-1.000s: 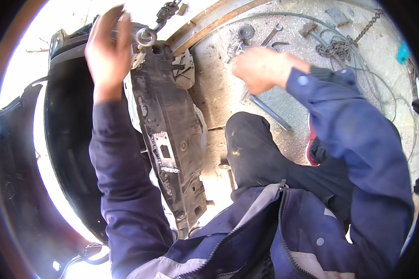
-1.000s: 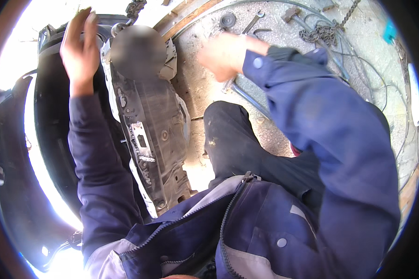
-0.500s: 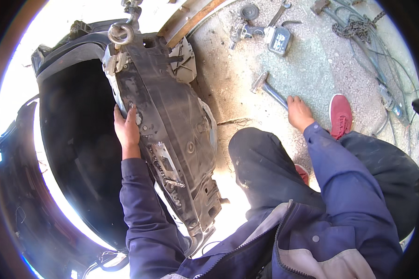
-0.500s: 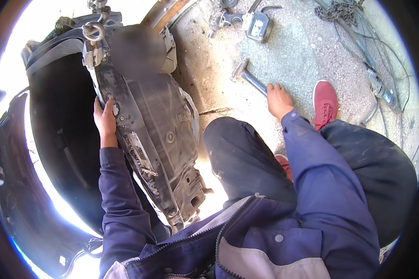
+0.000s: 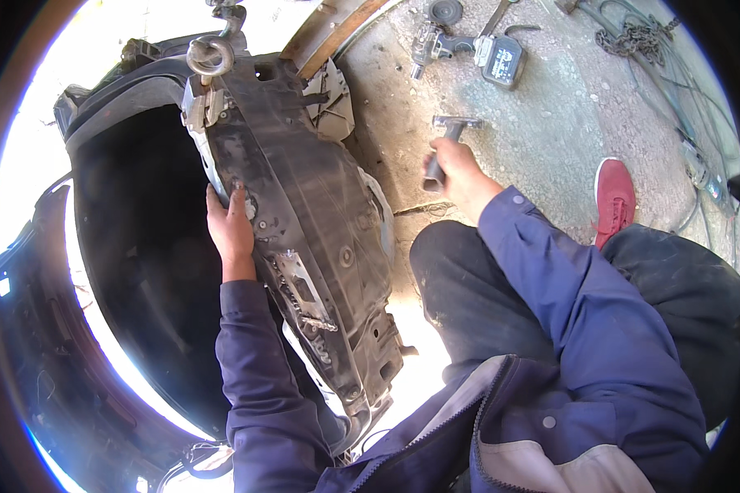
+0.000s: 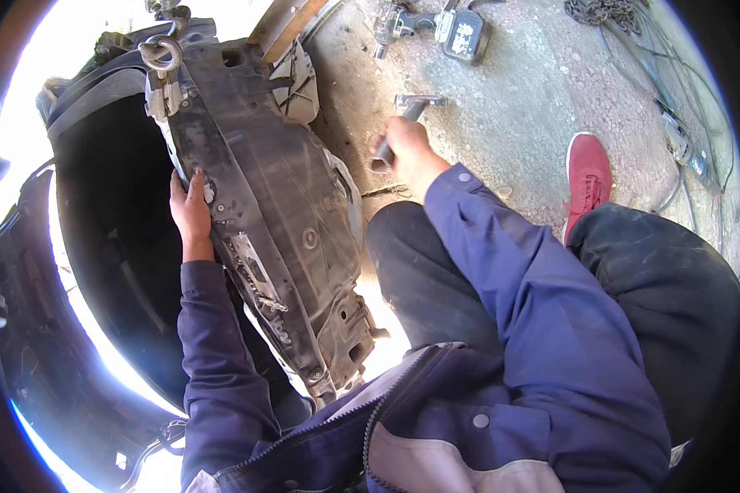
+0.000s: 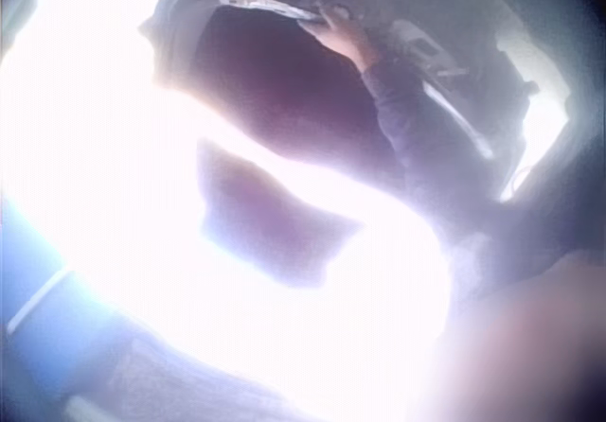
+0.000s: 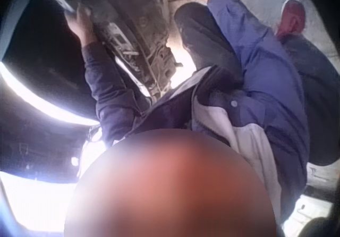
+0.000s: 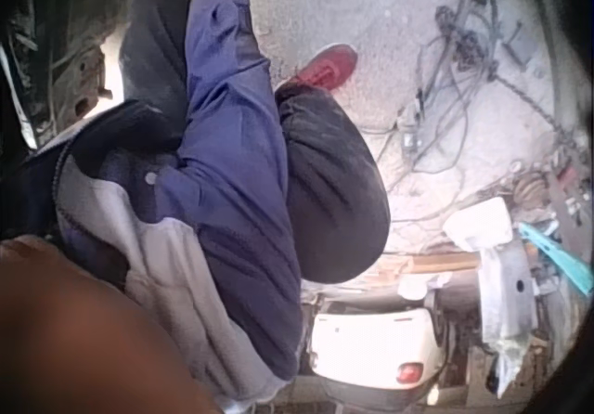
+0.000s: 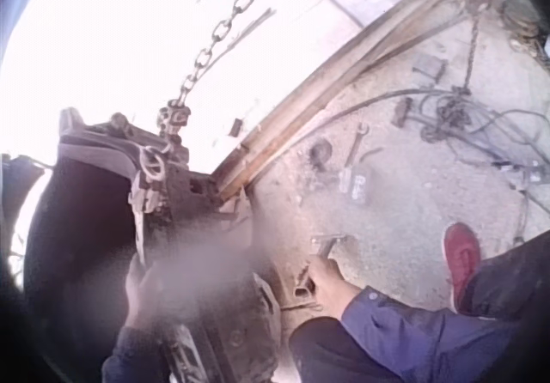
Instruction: The person works on the underside of a car's rear body panel, using a metal bar to pry and adjust the metal, then switches to an angle grinder to cut and smooth the edge, producing sparks. The person repeatedly repositions the panel and uses the grinder along the seam.
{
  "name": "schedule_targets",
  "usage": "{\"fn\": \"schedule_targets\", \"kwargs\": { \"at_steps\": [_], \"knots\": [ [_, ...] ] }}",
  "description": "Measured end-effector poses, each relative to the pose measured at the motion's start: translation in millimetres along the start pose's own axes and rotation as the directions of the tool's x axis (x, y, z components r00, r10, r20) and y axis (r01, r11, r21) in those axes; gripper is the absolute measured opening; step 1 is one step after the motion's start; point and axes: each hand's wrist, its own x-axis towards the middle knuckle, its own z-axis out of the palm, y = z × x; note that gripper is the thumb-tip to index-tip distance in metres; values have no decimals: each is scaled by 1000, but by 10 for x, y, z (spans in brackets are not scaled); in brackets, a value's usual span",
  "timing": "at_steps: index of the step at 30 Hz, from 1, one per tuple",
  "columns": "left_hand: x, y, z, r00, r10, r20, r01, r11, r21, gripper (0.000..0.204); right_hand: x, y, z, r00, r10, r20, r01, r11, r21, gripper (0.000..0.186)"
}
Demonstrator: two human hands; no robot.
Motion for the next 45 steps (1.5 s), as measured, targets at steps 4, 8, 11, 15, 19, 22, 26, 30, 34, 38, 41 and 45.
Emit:
{"fn": "schedule_targets", "kwargs": {
  "at_steps": [4,8,11,15,19,22,26,30,34,38,41,45],
  "knots": [
    [-9,16,-3,1000,0,4,0,1000,-3,80,-264,12,763,997,-29,-70,48,954,296,24],
    [-10,39,2,1000,9,-3,-9,1000,-6,79,-553,19,1414,989,-17,149,-28,956,293,24],
    [-18,55,3,1000,18,-3,-18,999,-27,80,-699,42,1670,787,134,602,-92,991,-99,21],
    [-28,57,2,1000,2,10,-2,997,-76,81,-502,-149,1614,708,210,674,-188,976,-107,23],
    [-6,39,7,1000,7,-13,-8,999,-42,82,-196,-117,1176,878,-36,478,-33,990,136,19],
    [-9,42,14,1000,22,-19,-23,999,-31,81,4,-163,885,984,-124,130,83,956,281,33],
    [-35,68,6,1000,10,10,-8,993,-117,80,-27,-22,819,997,-64,-40,74,943,324,31],
    [-46,81,-7,1000,12,24,-9,991,-136,81,-346,427,1178,895,65,442,-105,992,66,8],
    [-19,36,-22,999,36,9,-35,995,-98,83,-339,355,1332,568,241,787,-225,965,-134,15],
    [37,-23,-2,998,60,-2,-60,989,-135,84,34,-49,891,835,91,542,-144,988,56,16],
    [15,-28,-11,999,39,17,-36,990,-137,83,174,-74,539,990,-70,126,44,978,203,12],
    [-38,43,-43,998,44,33,-39,991,-128,78,-128,230,655,991,-69,-118,99,957,272,5]
  ]
}}
